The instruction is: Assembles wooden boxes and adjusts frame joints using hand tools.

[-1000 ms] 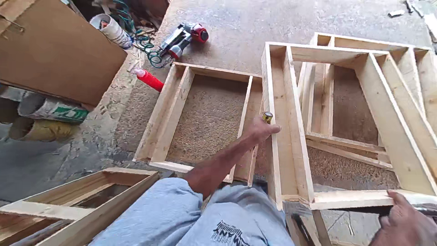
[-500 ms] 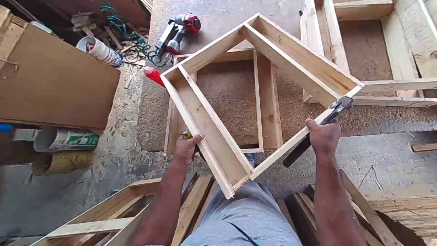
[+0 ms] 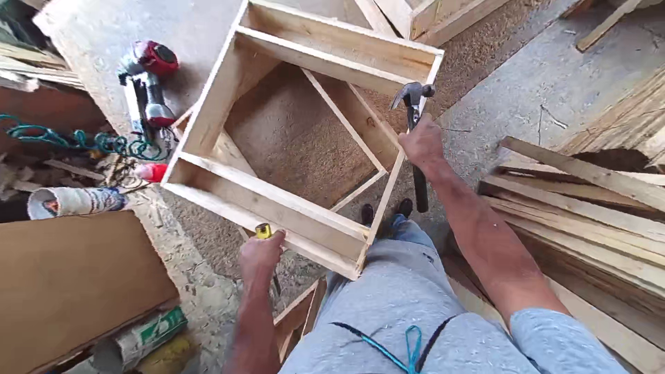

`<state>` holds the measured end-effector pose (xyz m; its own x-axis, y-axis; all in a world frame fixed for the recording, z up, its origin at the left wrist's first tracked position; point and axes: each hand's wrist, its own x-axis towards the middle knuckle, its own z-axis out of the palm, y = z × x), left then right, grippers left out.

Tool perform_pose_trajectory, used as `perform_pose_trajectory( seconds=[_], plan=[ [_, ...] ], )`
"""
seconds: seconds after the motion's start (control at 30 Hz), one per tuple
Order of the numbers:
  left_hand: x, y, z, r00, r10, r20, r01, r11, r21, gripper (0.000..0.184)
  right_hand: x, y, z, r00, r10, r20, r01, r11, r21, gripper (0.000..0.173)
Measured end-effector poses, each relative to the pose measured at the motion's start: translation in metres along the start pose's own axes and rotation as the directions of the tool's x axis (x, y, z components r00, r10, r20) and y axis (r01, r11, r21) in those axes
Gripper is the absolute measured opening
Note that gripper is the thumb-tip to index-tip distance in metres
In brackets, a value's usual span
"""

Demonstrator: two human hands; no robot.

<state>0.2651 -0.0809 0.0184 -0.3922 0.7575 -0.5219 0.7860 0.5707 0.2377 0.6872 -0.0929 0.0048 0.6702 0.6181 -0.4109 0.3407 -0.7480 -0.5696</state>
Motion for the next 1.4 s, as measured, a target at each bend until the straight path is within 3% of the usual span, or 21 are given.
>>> perform_pose_trajectory(
  seconds=[0.07, 0.23, 0.33, 0.4, 0.43, 0.47, 0.53, 0.63, 0.67, 0.73, 0.8, 0.83, 0.9, 1.0, 1.13, 1.27, 1.4],
  plan=[
    [0.017, -0.011, 0.007, 1.000, -0.002, 0.008, 0.002, 1.000, 0.005, 0.045, -0.007, 0.011, 0.025, 0.999, 0.019, -0.028, -0.018, 0.999, 0.037, 0.053],
    [0.045, 0.001, 0.016, 0.998, 0.058, 0.041, -0.057, 0.998, -0.028, 0.044, 0.023, -0.008, 0.027, 0.997, 0.005, -0.077, -0.001, 0.999, 0.050, 0.050],
    [0.047, 0.009, -0.010, 0.963, 0.121, 0.241, -0.184, 0.948, 0.258, 0.058, 0.025, 0.005, 0.021, 0.994, -0.087, -0.063, 0.096, 0.983, 0.158, 0.051],
    [0.037, 0.025, -0.033, 0.894, 0.163, 0.418, -0.361, 0.815, 0.453, 0.056, 0.002, 0.032, 0.013, 0.995, -0.086, -0.045, 0.095, 0.960, 0.262, 0.046],
    [0.026, 0.030, -0.043, 0.845, 0.207, 0.493, -0.454, 0.765, 0.457, 0.053, -0.020, 0.051, 0.012, 0.997, -0.067, -0.026, 0.072, 0.944, 0.323, 0.045],
    [0.016, 0.038, -0.047, 0.773, 0.297, 0.560, -0.557, 0.741, 0.376, 0.051, -0.041, 0.071, 0.010, 0.999, -0.044, -0.016, 0.046, 0.921, 0.387, 0.044],
    [-0.007, 0.049, -0.040, 0.549, 0.542, 0.636, -0.714, 0.700, 0.018, 0.055, -0.087, 0.117, 0.018, 1.000, 0.021, 0.007, -0.022, 0.870, 0.492, 0.041],
    [-0.054, 0.096, 0.001, 0.047, 0.690, 0.722, -0.628, 0.583, -0.516, 0.059, -0.154, 0.188, 0.052, 0.982, 0.174, 0.070, -0.184, 0.814, 0.551, 0.042],
    [-0.072, 0.116, 0.022, -0.091, 0.679, 0.729, -0.573, 0.562, -0.596, 0.053, -0.174, 0.208, 0.065, 0.967, 0.228, 0.112, -0.251, 0.781, 0.571, 0.042],
    [-0.103, 0.152, 0.070, -0.295, 0.616, 0.730, -0.509, 0.545, -0.666, 0.042, -0.204, 0.238, 0.087, 0.922, 0.322, 0.214, -0.385, 0.706, 0.594, 0.039],
    [-0.129, 0.180, 0.123, -0.450, 0.471, 0.758, -0.508, 0.564, -0.652, 0.038, -0.230, 0.255, 0.104, 0.868, 0.408, 0.284, -0.493, 0.638, 0.591, 0.039],
    [-0.139, 0.186, 0.147, -0.485, 0.382, 0.787, -0.537, 0.580, -0.612, 0.037, -0.244, 0.259, 0.110, 0.842, 0.443, 0.309, -0.536, 0.615, 0.579, 0.040],
    [-0.149, 0.190, 0.191, -0.493, 0.178, 0.851, -0.655, 0.568, -0.498, 0.036, -0.267, 0.260, 0.115, 0.807, 0.504, 0.307, -0.579, 0.573, 0.581, 0.039],
    [-0.143, 0.172, 0.230, -0.431, -0.093, 0.898, -0.781, 0.536, -0.319, 0.032, -0.309, 0.255, 0.129, 0.799, 0.554, 0.232, -0.533, 0.477, 0.699, 0.039],
    [-0.138, 0.154, 0.249, -0.354, -0.334, 0.873, -0.911, 0.334, -0.242, 0.033, -0.361, 0.234, 0.155, 0.776, 0.623, 0.099, -0.357, 0.305, 0.883, 0.044],
    [-0.138, 0.144, 0.255, -0.388, -0.435, 0.813, -0.918, 0.106, -0.382, 0.035, -0.383, 0.221, 0.166, 0.742, 0.668, 0.060, -0.274, 0.220, 0.936, 0.040],
    [-0.136, 0.142, 0.257, -0.404, -0.460, 0.791, -0.901, 0.050, -0.431, 0.028, -0.385, 0.228, 0.170, 0.749, 0.656, 0.091, -0.258, 0.162, 0.952, 0.042]
  ],
)
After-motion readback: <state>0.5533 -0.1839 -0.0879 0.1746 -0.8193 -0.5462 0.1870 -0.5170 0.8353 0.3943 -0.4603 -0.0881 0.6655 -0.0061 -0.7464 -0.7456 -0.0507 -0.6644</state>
